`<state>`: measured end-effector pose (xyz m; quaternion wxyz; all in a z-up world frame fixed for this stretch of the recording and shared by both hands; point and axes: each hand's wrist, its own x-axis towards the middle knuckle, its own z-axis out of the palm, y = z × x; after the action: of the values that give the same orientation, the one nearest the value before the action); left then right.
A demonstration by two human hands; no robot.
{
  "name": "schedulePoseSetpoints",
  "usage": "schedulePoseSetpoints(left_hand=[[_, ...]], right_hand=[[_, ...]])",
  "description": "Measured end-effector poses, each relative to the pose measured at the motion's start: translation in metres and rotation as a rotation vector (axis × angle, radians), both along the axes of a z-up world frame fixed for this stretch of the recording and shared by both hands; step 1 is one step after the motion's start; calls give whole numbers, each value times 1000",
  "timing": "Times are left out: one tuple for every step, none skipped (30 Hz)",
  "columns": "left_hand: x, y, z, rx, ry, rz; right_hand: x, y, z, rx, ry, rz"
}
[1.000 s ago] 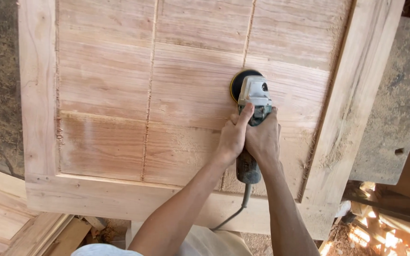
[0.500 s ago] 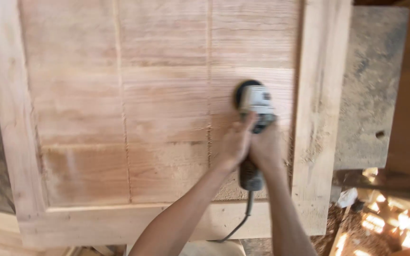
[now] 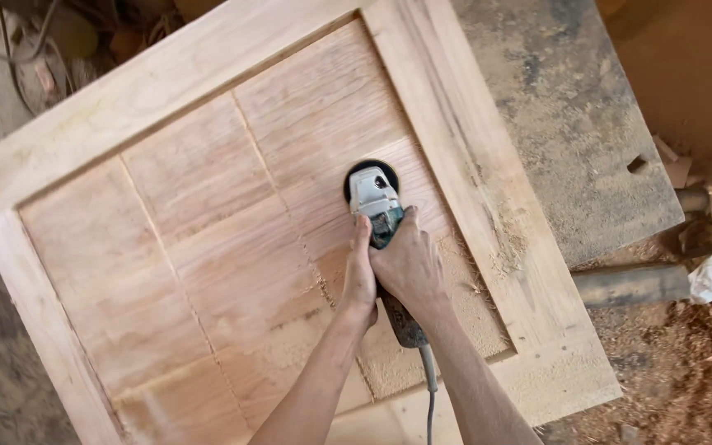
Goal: The person smooths a wooden door panel using an electric angle grinder with a sanding disc, holding the tool with both hands and occasionally wiping the panel by hand to check the surface.
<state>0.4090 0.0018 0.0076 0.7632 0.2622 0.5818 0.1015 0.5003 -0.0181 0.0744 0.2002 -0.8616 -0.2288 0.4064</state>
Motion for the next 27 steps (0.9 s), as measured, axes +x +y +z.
schedulePoseSetpoints(left_hand=[[4,7,-1,11,1,-18],[7,14,0,-1,42,-70],[10,22,0,-12,83,-121],[17,29,9,-7,90,-133],[23,35,17,1,88,-150],[31,41,27,6,85,-170],[34,47,24,9,91,-184],[38,52,21,66,22,-175],[41,57,18,122,-48,-167],[46,60,17,127,-49,-178],[50,63,17,136,-91,-180],[52,62,16,135,-129,-181],[53,60,14,131,-128,-192],[56,60,12,131,-102,-163],[59,60,10,131,-77,-134],[62,61,16,132,-79,-147],[65,61,22,137,-58,-147],[66,62,28,142,-33,-143],[66,61,26,143,-31,-151],[64,60,24,152,-71,-131],[61,60,22,162,-111,-112],[59,58,24,157,-107,-116],[57,56,27,149,-114,-104],[57,56,30,148,-128,-92],[58,57,30,151,-131,-97],[54,55,31,157,-116,-114],[50,54,31,163,-101,-131]], right_hand=[[5,5,-4,11,1,-18],[9,11,-7,26,28,-29],[13,17,-11,43,54,-40],[17,23,-8,48,60,-52],[22,29,-5,54,93,-59],[27,34,-2,57,124,-69],[29,36,-4,61,129,-83],[31,38,-5,85,81,-83],[33,40,-7,108,33,-83],[38,42,-7,113,32,-94],[43,43,-8,146,-7,-98],[46,41,-9,170,-43,-103],[48,40,-11,165,-42,-114],[52,40,-12,172,-31,-97],[56,40,-14,179,-20,-79],[57,41,-14,180,-23,-92],[58,42,-16,179,-25,-80],[57,42,-17,178,-24,-64],[58,42,-15,178,-23,-72],[56,41,-14,185,-35,-71],[54,40,-13,191,-47,-71],[51,38,-15,187,-43,-75],[47,36,-17,185,-22,-80],[46,37,-18,191,-9,-85],[48,36,-12,194,-12,-90],[46,35,-5,185,16,-100],[44,33,1,176,43,-110]])
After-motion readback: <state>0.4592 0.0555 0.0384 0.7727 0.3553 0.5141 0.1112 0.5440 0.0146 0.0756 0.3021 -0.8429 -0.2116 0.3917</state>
